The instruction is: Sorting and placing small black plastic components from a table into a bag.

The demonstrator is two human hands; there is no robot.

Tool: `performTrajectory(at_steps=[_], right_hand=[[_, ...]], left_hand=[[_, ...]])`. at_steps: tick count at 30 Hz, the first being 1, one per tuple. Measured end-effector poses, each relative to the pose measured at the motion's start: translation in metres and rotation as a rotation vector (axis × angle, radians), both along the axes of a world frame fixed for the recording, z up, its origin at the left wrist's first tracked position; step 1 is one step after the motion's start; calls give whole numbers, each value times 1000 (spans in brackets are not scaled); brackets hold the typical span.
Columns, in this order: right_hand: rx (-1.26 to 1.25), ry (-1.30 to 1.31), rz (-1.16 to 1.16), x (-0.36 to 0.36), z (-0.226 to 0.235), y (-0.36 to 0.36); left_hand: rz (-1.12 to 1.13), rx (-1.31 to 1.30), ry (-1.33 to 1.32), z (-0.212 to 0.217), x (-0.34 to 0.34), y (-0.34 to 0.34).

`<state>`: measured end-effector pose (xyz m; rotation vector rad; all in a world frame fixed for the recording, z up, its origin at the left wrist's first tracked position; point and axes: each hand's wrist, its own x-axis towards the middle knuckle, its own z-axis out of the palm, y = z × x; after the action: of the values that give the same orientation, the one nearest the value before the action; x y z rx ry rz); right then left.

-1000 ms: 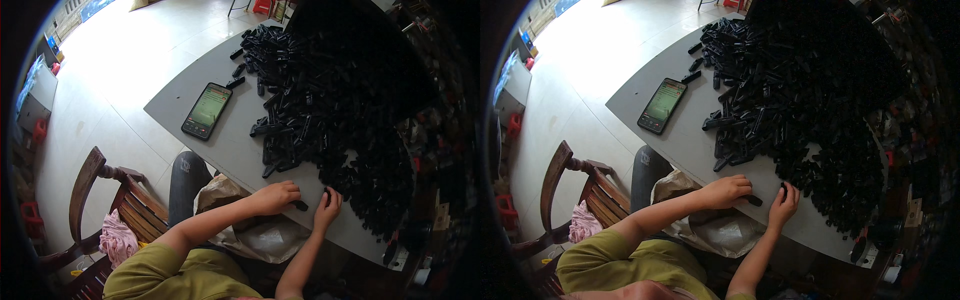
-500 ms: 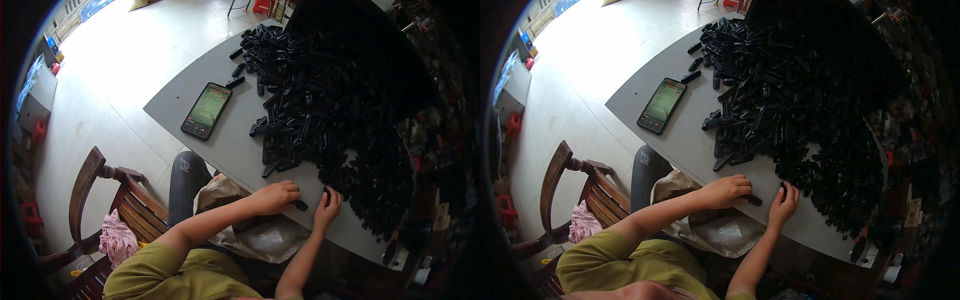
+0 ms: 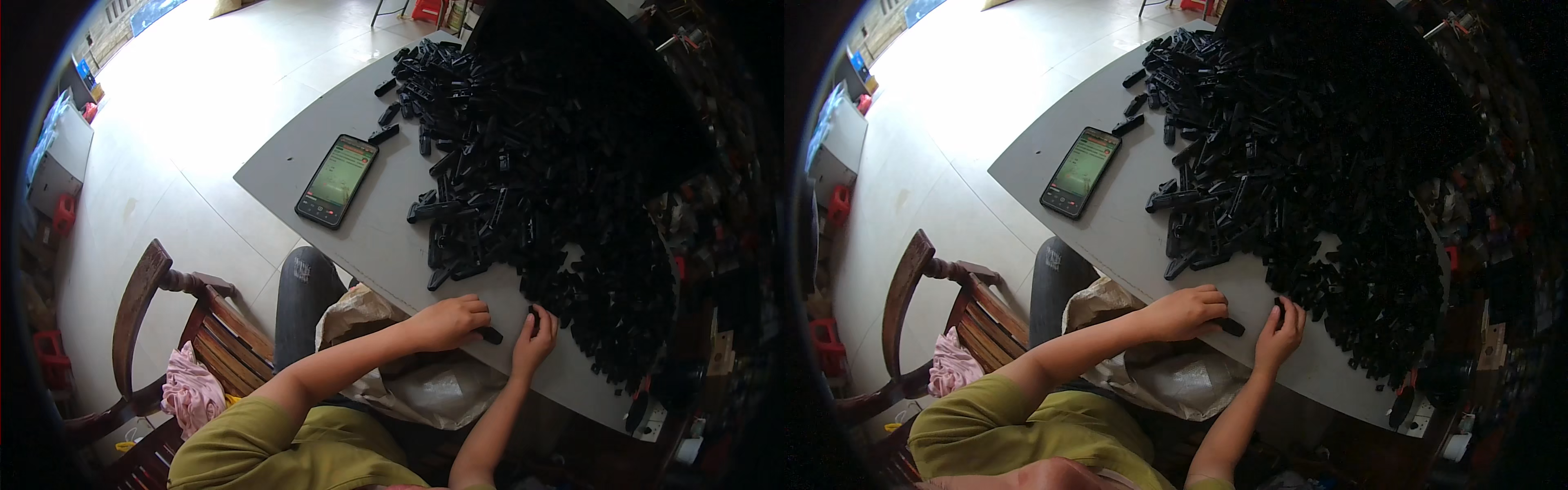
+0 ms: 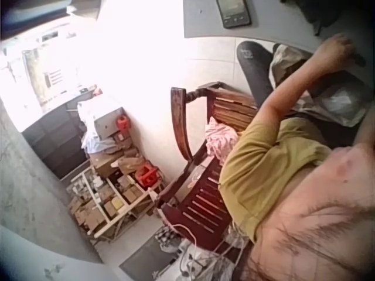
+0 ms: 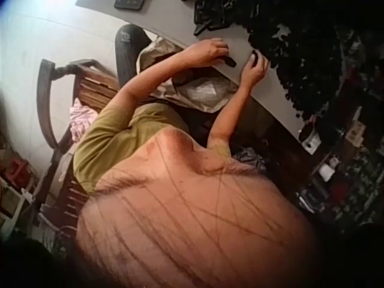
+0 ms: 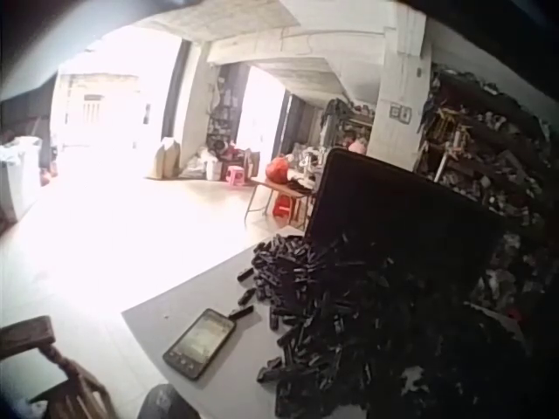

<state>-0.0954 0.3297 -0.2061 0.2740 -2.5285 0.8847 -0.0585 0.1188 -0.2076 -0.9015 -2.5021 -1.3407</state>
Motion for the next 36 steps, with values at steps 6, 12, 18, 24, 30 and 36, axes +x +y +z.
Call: performTrajectory(at_steps=[6, 12, 18, 24, 30, 36], right_hand=[[10, 7, 7, -1, -2, 2], [18, 27, 17, -2, -4, 3], [21, 26, 19, -2, -4, 4], [27, 29, 22, -3, -6, 5], [28, 22, 17, -2, -5, 4], [32, 42, 20, -3, -7, 5]], left_hand=[[-3, -2, -2, 0, 0, 0], [-3, -9, -16, 2, 0, 0], [-1, -8, -7, 1, 0, 0], [-1, -8, -2, 0, 0, 0], [2, -4, 13, 0, 0, 0], [6, -6, 14, 0, 0, 0]])
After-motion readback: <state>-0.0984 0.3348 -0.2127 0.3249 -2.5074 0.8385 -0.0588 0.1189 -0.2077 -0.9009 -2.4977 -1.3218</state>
